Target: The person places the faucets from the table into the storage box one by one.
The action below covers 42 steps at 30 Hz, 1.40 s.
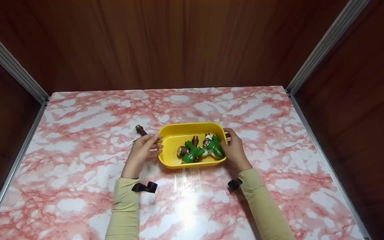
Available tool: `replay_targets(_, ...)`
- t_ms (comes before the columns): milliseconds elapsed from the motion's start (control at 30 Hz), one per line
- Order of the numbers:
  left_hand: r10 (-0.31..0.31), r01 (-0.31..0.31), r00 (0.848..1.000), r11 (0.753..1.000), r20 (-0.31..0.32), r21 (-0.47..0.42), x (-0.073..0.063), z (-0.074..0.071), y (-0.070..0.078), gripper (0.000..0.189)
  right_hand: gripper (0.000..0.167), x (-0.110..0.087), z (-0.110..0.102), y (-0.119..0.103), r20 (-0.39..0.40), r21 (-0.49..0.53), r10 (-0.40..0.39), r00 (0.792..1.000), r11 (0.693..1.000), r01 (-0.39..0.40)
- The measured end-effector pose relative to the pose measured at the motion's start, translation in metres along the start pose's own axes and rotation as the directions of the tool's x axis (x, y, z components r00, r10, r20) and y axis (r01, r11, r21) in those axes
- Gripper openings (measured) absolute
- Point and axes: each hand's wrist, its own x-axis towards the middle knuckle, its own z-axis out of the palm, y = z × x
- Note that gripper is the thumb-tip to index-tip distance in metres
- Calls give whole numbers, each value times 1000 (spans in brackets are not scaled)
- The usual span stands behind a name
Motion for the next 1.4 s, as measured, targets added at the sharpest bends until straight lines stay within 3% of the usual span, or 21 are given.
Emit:
replay_targets(700, 25, -25, 1000, 998, -2, -53, -1, -17, -2, 41, 43, 0, 0, 0, -3, 6, 11, 1000, 1000, -11)
replay_targets(933, 8, -9, 999, 999, -32, -38, -1, -23, -2, 37, 43, 0, 0, 0, -11, 4, -1, 1000, 1000, 1)
replay_targets(1400, -54, 51, 997, 998, -59, -45, -5, -37, -6, 48, 42, 0, 0, 0, -6, 3, 3, 1000, 1000, -3)
